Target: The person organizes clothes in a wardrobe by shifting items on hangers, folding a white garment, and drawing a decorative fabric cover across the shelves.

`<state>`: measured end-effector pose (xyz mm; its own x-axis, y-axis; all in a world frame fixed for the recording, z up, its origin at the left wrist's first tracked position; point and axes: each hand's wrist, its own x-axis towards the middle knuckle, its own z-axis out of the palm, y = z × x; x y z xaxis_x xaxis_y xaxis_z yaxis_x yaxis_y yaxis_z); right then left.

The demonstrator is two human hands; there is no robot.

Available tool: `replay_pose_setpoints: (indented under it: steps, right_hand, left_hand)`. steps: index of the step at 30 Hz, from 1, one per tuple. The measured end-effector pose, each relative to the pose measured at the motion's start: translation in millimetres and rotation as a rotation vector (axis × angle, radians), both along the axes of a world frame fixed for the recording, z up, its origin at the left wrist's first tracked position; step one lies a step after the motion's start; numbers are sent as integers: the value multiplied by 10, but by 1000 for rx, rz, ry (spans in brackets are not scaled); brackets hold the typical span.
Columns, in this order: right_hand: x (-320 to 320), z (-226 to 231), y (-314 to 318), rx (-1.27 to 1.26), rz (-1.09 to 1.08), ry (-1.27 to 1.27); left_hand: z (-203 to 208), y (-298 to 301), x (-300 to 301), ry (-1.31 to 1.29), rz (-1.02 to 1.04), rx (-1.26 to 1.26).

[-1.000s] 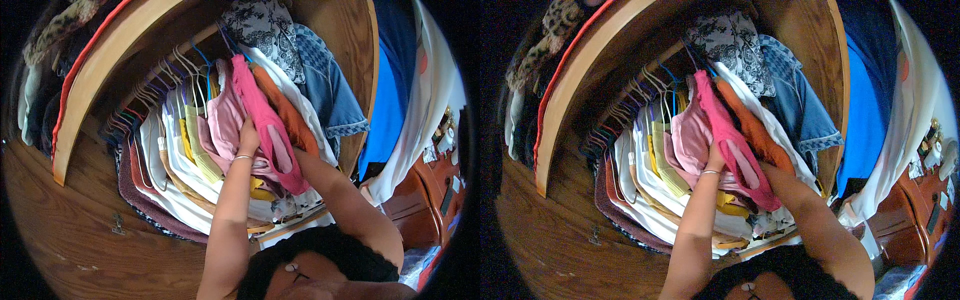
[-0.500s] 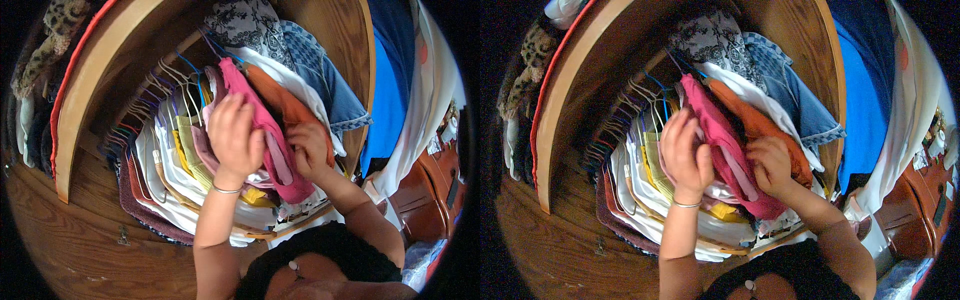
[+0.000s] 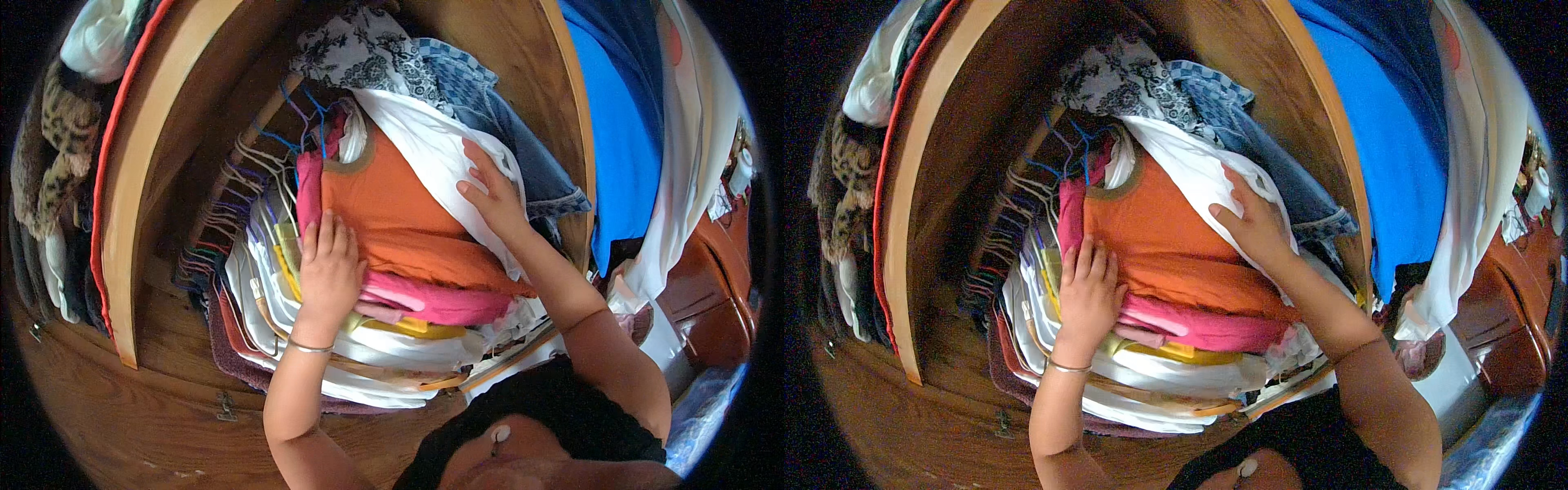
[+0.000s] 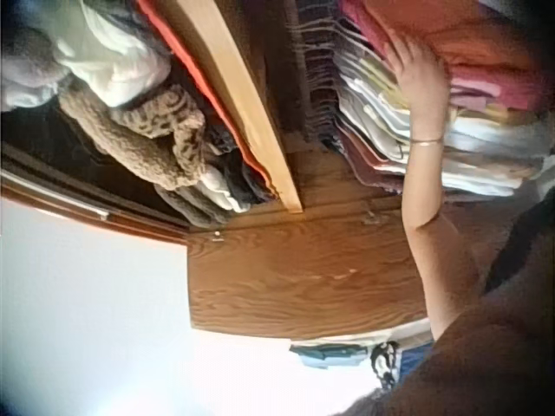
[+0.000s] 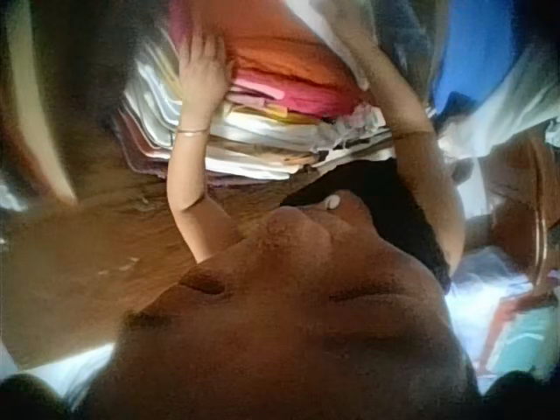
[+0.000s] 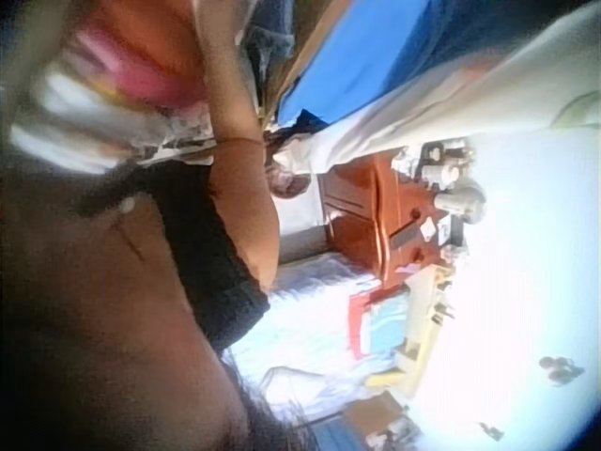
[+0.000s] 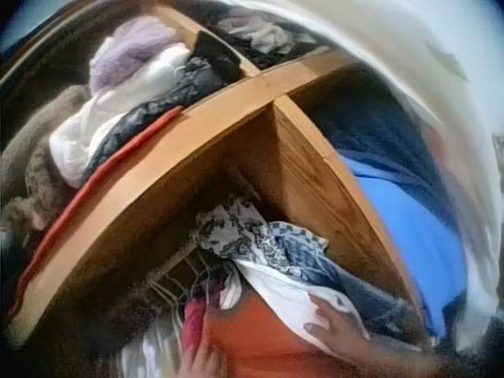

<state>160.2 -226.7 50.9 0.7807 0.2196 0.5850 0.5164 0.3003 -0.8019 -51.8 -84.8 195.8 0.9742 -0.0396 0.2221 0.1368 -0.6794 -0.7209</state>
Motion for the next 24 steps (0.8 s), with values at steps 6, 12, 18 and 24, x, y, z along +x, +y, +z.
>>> replay_pose_setpoints:
  steps: [6, 12, 18, 24]
  right_hand:
    - [57, 57, -218, -403, 156, 334]
    - [-72, 270, -376, -556, 186, 419]
    - [-43, 233, -393, -570, 226, 442]
    - [87, 14, -270, -649, 187, 422]
  left_hand:
    - [-19, 119, -94, 27, 77, -3]
    - [7, 60, -56, 39, 85, -14]
    - [-35, 62, -46, 48, 90, -8]
    - [-74, 44, -48, 114, 67, 89]
